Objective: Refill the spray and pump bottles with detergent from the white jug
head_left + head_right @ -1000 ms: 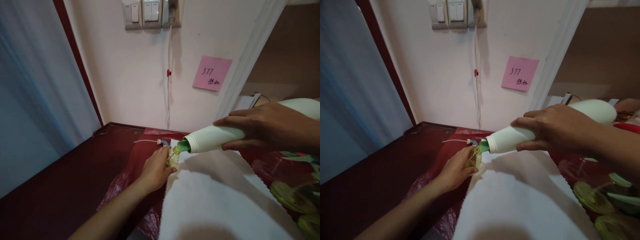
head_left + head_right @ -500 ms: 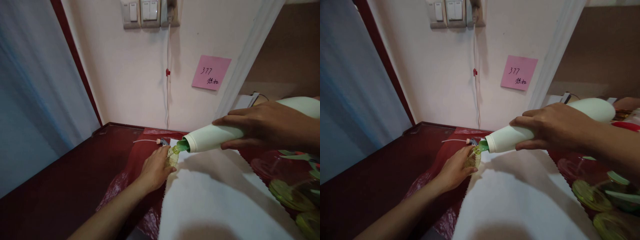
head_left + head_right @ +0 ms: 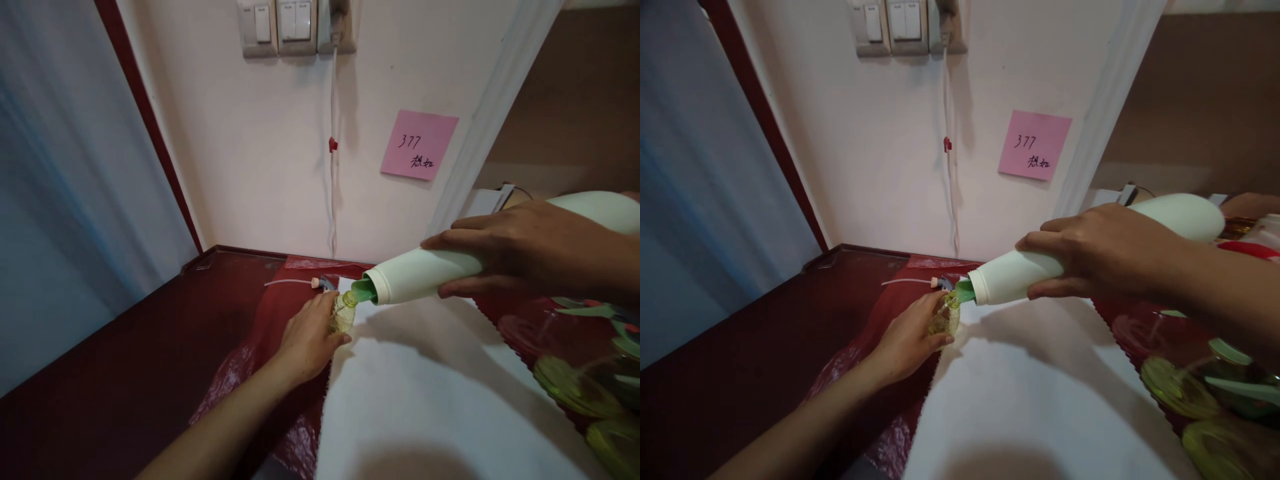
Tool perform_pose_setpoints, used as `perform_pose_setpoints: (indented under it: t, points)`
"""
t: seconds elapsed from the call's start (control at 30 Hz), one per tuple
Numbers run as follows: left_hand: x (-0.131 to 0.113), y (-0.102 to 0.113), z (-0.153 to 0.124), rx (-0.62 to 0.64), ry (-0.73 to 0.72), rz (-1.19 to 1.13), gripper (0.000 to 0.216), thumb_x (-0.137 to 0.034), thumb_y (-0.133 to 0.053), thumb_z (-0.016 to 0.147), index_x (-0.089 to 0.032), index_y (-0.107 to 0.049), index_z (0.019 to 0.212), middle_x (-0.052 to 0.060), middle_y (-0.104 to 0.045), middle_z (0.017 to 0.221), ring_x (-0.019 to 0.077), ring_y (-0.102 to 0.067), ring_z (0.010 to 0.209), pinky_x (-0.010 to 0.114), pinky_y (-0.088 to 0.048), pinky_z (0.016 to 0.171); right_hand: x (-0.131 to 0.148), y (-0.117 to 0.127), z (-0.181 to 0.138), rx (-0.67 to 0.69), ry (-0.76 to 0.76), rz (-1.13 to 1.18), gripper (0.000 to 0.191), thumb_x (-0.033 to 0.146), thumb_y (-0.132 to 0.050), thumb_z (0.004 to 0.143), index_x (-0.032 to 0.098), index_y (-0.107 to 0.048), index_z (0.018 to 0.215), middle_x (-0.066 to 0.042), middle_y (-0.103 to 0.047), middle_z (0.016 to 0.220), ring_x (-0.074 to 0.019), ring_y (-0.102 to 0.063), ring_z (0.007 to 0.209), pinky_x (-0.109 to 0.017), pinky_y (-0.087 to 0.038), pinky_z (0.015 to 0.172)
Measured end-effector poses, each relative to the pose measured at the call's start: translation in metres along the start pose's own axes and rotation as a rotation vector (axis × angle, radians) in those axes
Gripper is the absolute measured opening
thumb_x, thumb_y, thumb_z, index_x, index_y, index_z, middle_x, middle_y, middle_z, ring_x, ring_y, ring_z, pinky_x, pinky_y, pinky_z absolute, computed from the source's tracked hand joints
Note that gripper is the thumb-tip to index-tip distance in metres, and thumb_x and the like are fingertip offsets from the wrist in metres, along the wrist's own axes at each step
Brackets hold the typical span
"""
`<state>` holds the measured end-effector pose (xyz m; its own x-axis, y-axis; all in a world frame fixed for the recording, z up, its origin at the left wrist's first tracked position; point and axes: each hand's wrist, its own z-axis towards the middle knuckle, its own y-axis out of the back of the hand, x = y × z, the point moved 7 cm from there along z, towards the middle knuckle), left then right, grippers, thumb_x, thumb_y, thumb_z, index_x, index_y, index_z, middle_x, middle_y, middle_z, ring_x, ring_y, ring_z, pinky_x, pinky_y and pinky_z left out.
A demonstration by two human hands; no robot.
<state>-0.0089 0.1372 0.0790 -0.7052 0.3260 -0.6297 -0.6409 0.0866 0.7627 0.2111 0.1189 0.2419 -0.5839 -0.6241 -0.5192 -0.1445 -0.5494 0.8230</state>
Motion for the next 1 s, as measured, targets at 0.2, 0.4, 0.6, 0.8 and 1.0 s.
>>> perform_pose_setpoints:
  t: [0.2, 0.4, 0.6, 0.8, 1.0]
  points:
    - [-0.0011, 0.0014, -0.0013, -0.018, -0.005, 0.037, 0.062, -0.028, -0.073, 0.082, -0.025, -0.048, 0.138, 0.009, -0.060, 0.140, 0.0333, -0.054, 0.131, 0.051, -0.046, 0.102, -0.0019, -0.0003, -0.0013, -0.024, -0.015, 0.004, 0.044, 0.069, -0.043, 0.097, 0.034, -0.061, 0.116, 0.002, -0.072, 0.087, -0.0197, -0.063, 0.054, -0.028, -0.031, 0.049]
    - [-0.0004, -0.0003, 0.0000, -0.013, 0.000, 0.035, 0.063, -0.030, -0.072, 0.082, -0.025, -0.048, 0.140, 0.011, -0.058, 0.143, 0.0356, -0.053, 0.132, 0.054, -0.046, 0.101, 0.0017, 0.0030, -0.0009, -0.073, 0.023, -0.013, 0.050, 0.072, -0.033, 0.099, 0.034, -0.061, 0.114, 0.003, -0.071, 0.082, -0.0196, -0.062, 0.050, -0.029, -0.032, 0.046]
    - [-0.0008, 0.0007, 0.0001, -0.022, -0.009, 0.008, 0.062, -0.029, -0.072, 0.081, -0.024, -0.049, 0.139, 0.013, -0.058, 0.143, 0.0378, -0.053, 0.131, 0.057, -0.045, 0.101, 0.0000, 0.0029, -0.0022, -0.119, 0.037, 0.006, 0.050, 0.074, -0.039, 0.096, 0.034, -0.063, 0.115, 0.002, -0.072, 0.081, -0.0174, -0.060, 0.047, -0.028, -0.031, 0.045]
    - [0.0000, 0.0004, -0.0006, -0.043, -0.015, -0.007, 0.060, -0.029, -0.074, 0.080, -0.025, -0.053, 0.136, 0.012, -0.061, 0.139, 0.0395, -0.055, 0.128, 0.057, -0.045, 0.099, -0.0022, 0.0026, -0.0012, -0.157, 0.053, 0.013, 0.047, 0.073, -0.047, 0.093, 0.035, -0.065, 0.114, 0.002, -0.072, 0.081, -0.0169, -0.059, 0.047, -0.029, -0.030, 0.044]
    - [0.0010, -0.0006, 0.0000, -0.046, -0.015, -0.004, 0.060, -0.030, -0.074, 0.080, -0.026, -0.053, 0.136, 0.012, -0.061, 0.139, 0.0391, -0.055, 0.129, 0.056, -0.046, 0.098, -0.0026, 0.0014, 0.0009, -0.168, 0.060, 0.002, 0.047, 0.073, -0.048, 0.092, 0.035, -0.065, 0.113, 0.003, -0.072, 0.079, -0.0168, -0.059, 0.046, -0.029, -0.030, 0.044]
